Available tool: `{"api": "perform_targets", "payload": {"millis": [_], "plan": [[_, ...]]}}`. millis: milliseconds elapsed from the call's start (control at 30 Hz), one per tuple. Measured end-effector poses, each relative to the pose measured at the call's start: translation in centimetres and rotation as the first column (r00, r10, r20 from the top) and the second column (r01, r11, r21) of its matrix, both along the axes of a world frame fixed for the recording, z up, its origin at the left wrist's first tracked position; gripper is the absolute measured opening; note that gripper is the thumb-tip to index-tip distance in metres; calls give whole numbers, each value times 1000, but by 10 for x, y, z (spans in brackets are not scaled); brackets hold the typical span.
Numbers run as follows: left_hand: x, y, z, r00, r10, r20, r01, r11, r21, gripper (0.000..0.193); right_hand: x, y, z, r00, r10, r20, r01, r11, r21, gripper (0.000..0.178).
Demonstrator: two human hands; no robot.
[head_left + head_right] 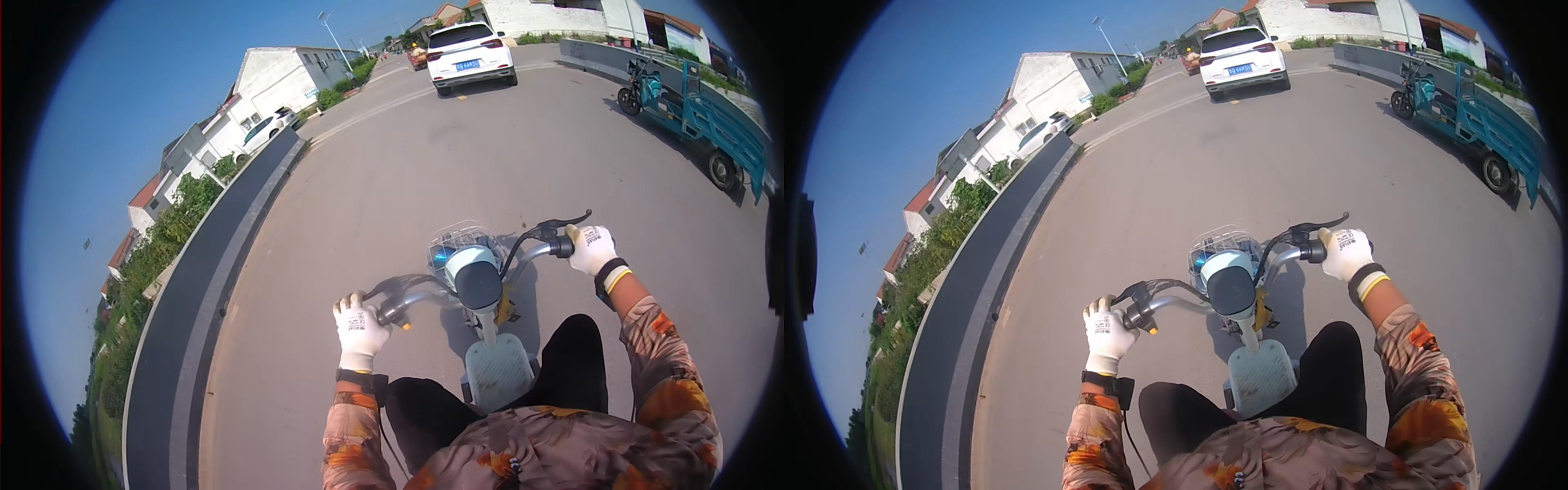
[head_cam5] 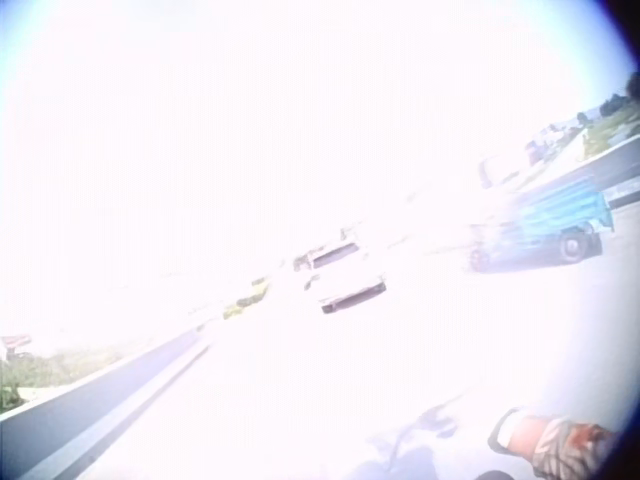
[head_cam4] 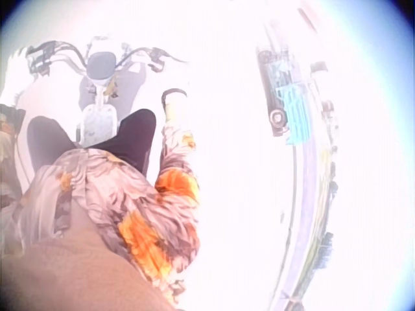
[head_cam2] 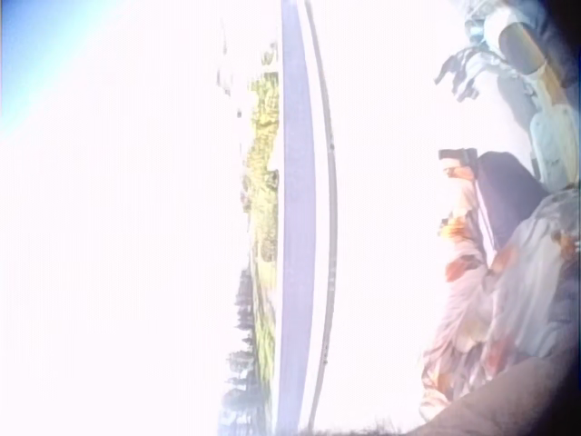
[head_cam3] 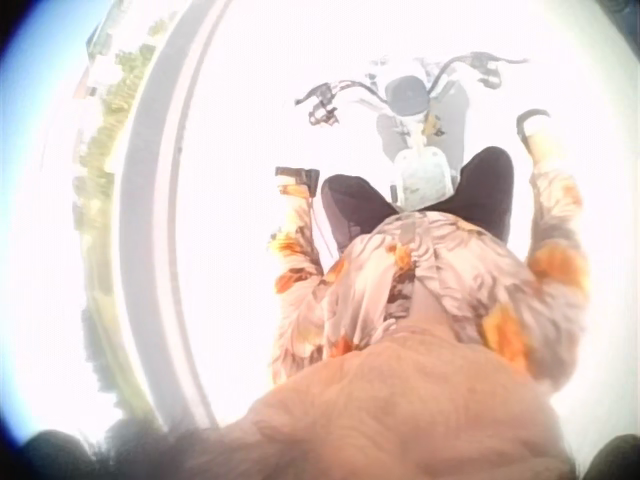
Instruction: The person mounts an electric scooter, grips the handlebars, and rides it through a parking lot and onto a paved road, passing various vehicles and pedestrians.
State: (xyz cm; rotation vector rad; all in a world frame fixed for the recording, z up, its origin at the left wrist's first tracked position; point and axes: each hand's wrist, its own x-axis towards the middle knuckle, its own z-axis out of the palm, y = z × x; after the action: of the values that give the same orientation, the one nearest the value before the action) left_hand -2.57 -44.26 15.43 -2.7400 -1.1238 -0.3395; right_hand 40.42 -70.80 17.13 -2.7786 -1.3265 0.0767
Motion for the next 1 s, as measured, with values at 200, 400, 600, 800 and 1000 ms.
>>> {"api": "perform_targets", "payload": {"millis": [200, 400, 600, 800, 1000], "plan": [[16, -37, 21, 1000, 1, -8, -1, 1000, -4, 24, 12, -37, 16, 1000, -5, -22, 5, 1000, 0, 30], [31, -19, 20, 998, 42, -55, -42, 999, -6, 23, 26, -12, 12, 1000, -17, -22, 16, 1000, -26, 31], [87, 136, -35, 997, 76, -3, -76, 997, -17, 25, 94, 163, -26, 997, 55, 48, -53, 998, -43, 31], [160, 401, -111, 995, 96, 11, -96, 995, 27, 30, 172, 444, -83, 998, 53, 39, -50, 996, -69, 36], [225, 627, -178, 984, 175, -23, -175, 985, -6, 32, 250, 690, -146, 990, 134, 51, -131, 989, -67, 30]]}}
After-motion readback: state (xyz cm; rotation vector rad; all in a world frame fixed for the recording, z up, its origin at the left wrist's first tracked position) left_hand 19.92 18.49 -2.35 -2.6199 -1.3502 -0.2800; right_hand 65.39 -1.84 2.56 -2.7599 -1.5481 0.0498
